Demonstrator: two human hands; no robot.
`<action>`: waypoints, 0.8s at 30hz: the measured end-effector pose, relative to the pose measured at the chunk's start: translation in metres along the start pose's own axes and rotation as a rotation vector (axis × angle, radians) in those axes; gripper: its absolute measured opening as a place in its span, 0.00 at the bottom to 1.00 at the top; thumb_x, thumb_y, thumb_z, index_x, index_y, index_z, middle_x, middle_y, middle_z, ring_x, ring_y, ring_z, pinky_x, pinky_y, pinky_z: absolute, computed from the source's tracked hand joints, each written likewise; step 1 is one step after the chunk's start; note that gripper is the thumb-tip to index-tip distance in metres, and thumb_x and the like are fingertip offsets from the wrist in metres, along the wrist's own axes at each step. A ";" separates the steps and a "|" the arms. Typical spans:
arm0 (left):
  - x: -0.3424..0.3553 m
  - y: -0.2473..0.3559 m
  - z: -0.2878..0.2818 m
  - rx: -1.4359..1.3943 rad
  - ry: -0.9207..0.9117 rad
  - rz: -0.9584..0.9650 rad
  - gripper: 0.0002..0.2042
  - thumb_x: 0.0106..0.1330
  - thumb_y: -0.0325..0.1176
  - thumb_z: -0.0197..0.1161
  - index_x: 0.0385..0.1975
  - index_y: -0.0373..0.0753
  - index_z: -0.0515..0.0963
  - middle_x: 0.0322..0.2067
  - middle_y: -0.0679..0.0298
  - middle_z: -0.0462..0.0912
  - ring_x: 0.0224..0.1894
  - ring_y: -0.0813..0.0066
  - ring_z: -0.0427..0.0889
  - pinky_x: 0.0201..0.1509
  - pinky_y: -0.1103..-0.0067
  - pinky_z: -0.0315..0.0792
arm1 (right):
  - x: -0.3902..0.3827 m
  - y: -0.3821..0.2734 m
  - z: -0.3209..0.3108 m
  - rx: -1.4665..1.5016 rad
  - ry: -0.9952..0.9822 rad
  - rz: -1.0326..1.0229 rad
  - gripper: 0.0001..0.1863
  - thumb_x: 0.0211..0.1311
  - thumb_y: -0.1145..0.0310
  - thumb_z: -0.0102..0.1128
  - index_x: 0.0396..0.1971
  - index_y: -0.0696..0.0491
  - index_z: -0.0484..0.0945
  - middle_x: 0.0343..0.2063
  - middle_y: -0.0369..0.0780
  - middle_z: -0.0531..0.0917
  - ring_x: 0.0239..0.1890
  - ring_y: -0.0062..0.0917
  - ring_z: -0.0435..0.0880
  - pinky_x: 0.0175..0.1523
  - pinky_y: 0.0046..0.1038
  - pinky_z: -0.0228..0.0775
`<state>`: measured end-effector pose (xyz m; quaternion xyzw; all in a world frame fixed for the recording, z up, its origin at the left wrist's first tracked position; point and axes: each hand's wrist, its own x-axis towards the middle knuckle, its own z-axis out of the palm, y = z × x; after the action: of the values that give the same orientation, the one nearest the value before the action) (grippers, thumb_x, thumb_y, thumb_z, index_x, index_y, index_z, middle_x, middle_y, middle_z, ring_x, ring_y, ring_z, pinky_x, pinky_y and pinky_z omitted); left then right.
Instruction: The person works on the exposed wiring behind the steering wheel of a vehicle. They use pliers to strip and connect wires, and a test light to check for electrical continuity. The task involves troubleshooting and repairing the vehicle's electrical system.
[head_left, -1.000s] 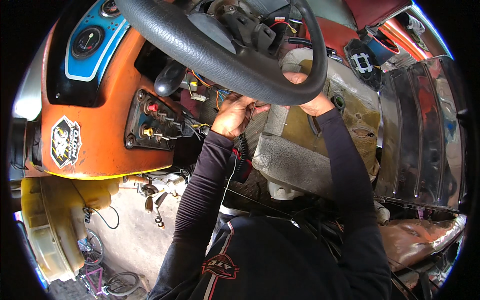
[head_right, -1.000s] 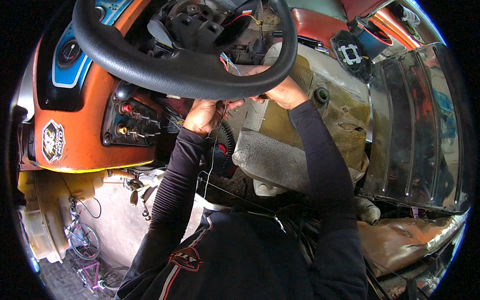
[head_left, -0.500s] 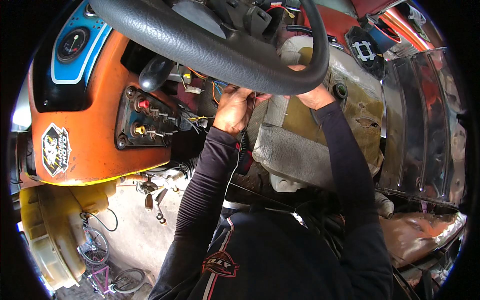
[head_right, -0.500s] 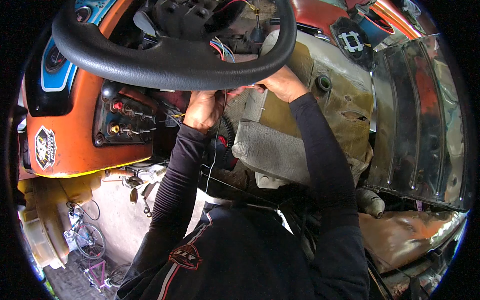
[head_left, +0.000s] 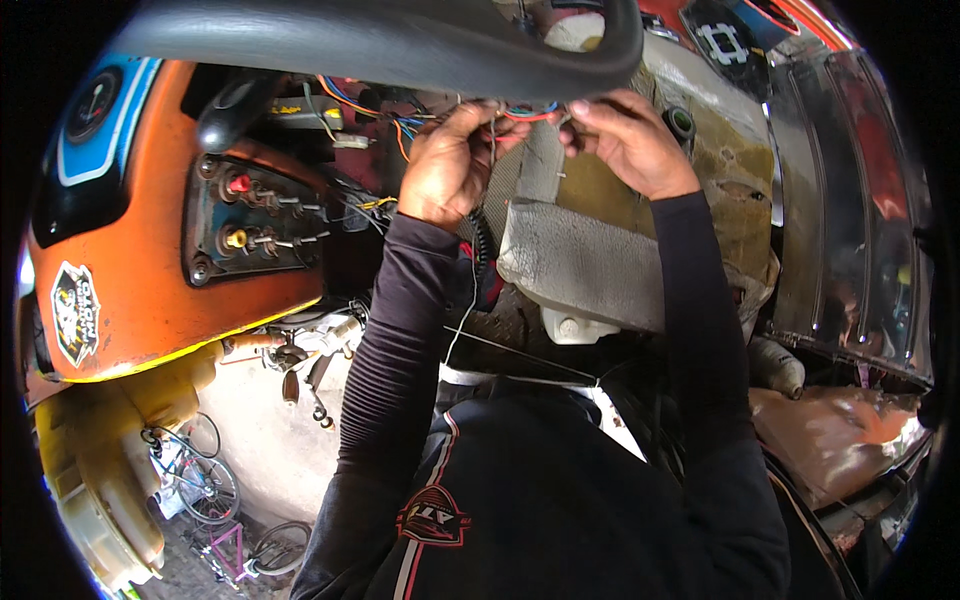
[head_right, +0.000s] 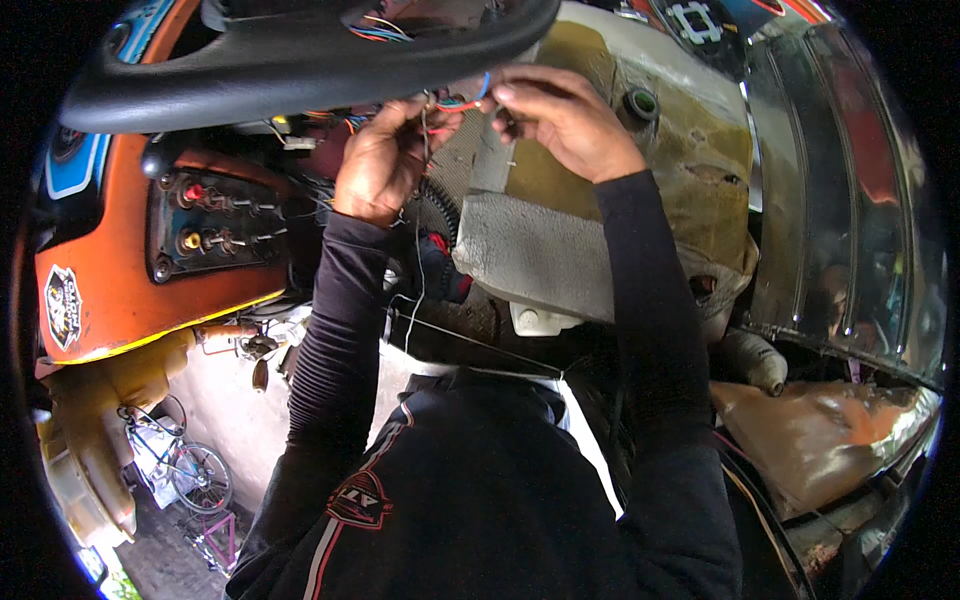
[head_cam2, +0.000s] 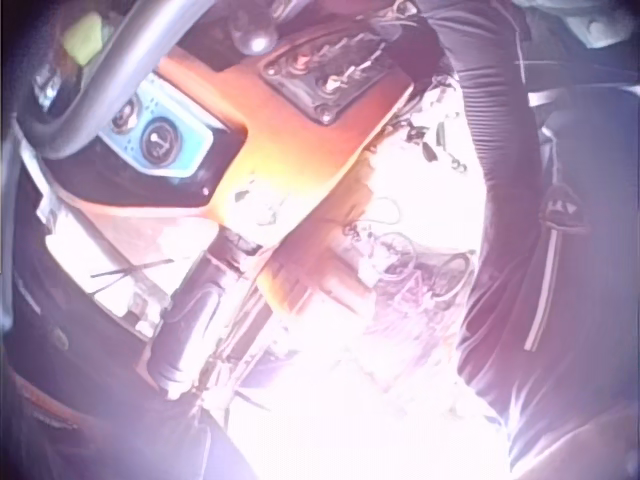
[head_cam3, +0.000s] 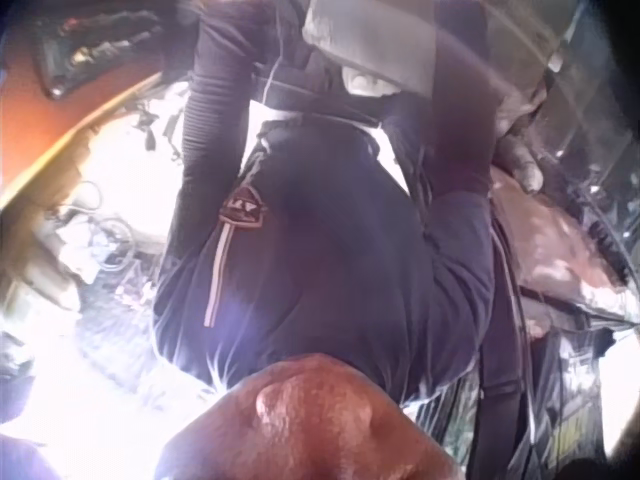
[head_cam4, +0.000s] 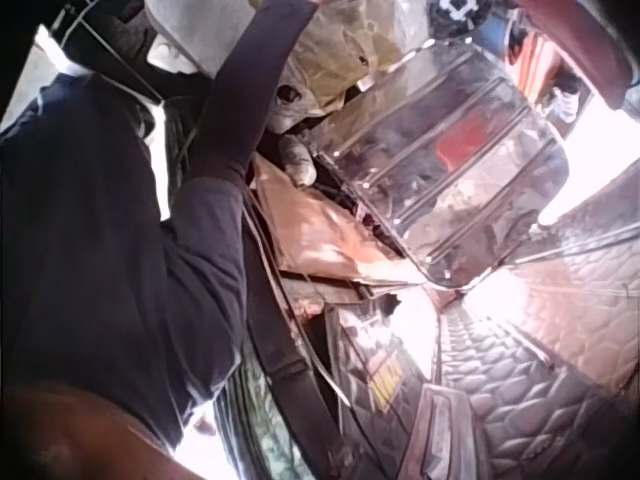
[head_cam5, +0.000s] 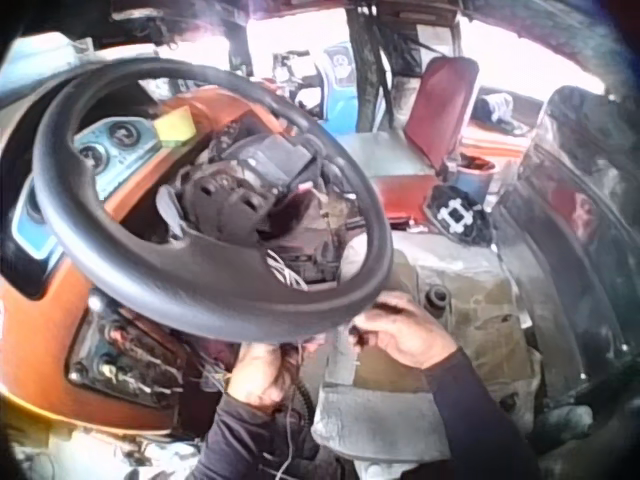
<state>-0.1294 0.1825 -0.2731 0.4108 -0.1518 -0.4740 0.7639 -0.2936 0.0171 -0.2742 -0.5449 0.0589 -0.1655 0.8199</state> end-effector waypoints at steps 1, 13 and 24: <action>-0.003 0.002 0.001 0.025 0.010 -0.011 0.08 0.71 0.30 0.58 0.43 0.32 0.78 0.41 0.59 0.84 0.43 0.62 0.85 0.53 0.68 0.78 | -0.001 -0.001 0.006 -0.041 0.053 -0.009 0.16 0.70 0.67 0.61 0.50 0.61 0.80 0.38 0.40 0.85 0.35 0.22 0.83 0.41 0.27 0.78; 0.003 0.001 0.008 0.029 0.025 0.049 0.07 0.69 0.28 0.61 0.42 0.33 0.79 0.39 0.62 0.83 0.39 0.70 0.83 0.47 0.75 0.79 | 0.008 0.023 0.024 0.179 0.358 0.053 0.10 0.67 0.66 0.63 0.36 0.58 0.81 0.28 0.37 0.82 0.27 0.21 0.80 0.31 0.25 0.72; 0.007 -0.012 -0.008 -0.022 0.027 0.125 0.08 0.69 0.23 0.61 0.46 0.33 0.79 0.42 0.58 0.85 0.43 0.68 0.86 0.47 0.75 0.84 | -0.020 0.033 0.050 0.253 0.429 -0.044 0.11 0.70 0.68 0.61 0.46 0.58 0.79 0.35 0.40 0.85 0.32 0.24 0.83 0.35 0.27 0.78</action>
<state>-0.1282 0.1775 -0.2884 0.3986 -0.1618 -0.4215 0.7983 -0.2921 0.0794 -0.2861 -0.3912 0.1985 -0.3014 0.8466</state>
